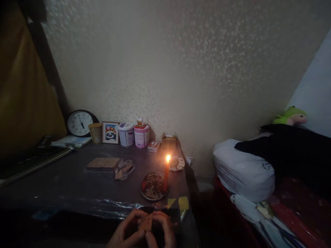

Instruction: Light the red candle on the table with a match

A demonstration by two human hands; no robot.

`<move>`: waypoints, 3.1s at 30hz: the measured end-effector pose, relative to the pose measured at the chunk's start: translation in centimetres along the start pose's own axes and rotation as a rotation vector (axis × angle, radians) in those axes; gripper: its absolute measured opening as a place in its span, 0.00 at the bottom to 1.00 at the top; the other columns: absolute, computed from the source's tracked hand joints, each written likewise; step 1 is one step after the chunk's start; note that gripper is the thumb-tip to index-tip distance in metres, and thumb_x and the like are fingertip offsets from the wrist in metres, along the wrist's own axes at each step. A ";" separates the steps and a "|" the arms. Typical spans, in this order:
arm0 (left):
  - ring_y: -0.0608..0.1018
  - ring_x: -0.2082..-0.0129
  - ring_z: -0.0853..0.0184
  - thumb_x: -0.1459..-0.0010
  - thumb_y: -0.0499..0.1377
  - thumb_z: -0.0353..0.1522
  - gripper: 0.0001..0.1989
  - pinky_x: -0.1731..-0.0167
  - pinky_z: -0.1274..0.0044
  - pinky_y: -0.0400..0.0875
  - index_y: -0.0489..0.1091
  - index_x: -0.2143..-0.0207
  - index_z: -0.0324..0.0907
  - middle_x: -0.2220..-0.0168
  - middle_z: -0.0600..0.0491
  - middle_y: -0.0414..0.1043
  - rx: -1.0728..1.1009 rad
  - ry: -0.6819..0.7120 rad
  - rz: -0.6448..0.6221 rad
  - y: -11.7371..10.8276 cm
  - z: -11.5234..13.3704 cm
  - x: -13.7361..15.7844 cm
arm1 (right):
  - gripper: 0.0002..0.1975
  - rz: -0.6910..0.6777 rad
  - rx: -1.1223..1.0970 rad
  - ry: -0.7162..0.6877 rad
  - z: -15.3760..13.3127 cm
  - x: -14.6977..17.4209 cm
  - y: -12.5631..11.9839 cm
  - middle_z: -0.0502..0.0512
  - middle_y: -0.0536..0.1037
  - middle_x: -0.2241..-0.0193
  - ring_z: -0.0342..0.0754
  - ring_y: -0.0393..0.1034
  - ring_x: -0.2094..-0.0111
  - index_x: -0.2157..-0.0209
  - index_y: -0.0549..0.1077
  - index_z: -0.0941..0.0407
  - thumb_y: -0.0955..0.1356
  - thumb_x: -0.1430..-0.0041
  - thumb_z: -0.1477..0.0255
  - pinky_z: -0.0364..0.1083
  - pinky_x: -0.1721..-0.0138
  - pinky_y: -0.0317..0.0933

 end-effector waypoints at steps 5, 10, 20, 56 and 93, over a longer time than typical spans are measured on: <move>0.70 0.63 0.63 0.50 0.62 0.39 0.15 0.61 0.74 0.63 0.68 0.61 0.43 0.66 0.53 0.67 -0.099 0.031 0.035 -0.4 0.1 0.1 | 0.16 -0.048 -0.038 0.023 0.4 0.1 0.4 0.57 0.75 0.56 0.55 0.71 0.54 0.60 0.73 0.51 0.69 0.50 0.59 0.47 0.53 0.66; 0.70 0.60 0.61 0.49 0.61 0.40 0.15 0.57 0.72 0.63 0.68 0.60 0.43 0.62 0.51 0.67 -0.177 0.084 0.051 -0.4 0.6 0.4 | 0.15 -0.073 -0.067 0.048 0.5 0.2 0.6 0.56 0.75 0.56 0.55 0.72 0.56 0.61 0.74 0.51 0.70 0.51 0.61 0.47 0.54 0.66; 0.70 0.58 0.60 0.48 0.61 0.37 0.12 0.56 0.73 0.63 0.69 0.61 0.44 0.62 0.51 0.67 -0.253 0.124 0.073 -0.3 1.4 0.4 | 0.15 -0.108 -0.094 0.051 -0.5 0.1 0.8 0.55 0.75 0.57 0.53 0.72 0.55 0.60 0.74 0.50 0.69 0.50 0.59 0.45 0.54 0.65; 0.77 0.68 0.65 0.48 0.60 0.41 0.13 0.67 0.76 0.66 0.68 0.64 0.42 0.67 0.50 0.76 0.626 -0.246 -0.019 0.9 -1.6 0.4 | 0.20 -0.233 -0.226 0.226 -1.0 0.2 0.8 0.57 0.75 0.52 0.55 0.68 0.49 0.54 0.70 0.52 0.69 0.50 0.63 0.50 0.49 0.62; 0.77 0.61 0.62 0.49 0.63 0.40 0.15 0.58 0.71 0.68 0.72 0.59 0.46 0.63 0.50 0.76 0.771 -0.284 -0.084 2.4 -1.4 0.9 | 0.19 -0.183 -0.165 0.139 -0.2 0.6 1.1 0.56 0.71 0.48 0.55 0.67 0.49 0.56 0.72 0.51 0.70 0.52 0.64 0.48 0.49 0.62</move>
Point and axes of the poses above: each hand's wrist, its own x-axis away from the middle knuckle, its own y-axis out of the palm, z = x × y, the point moved 7 cm from there along -x, towards the middle knuckle
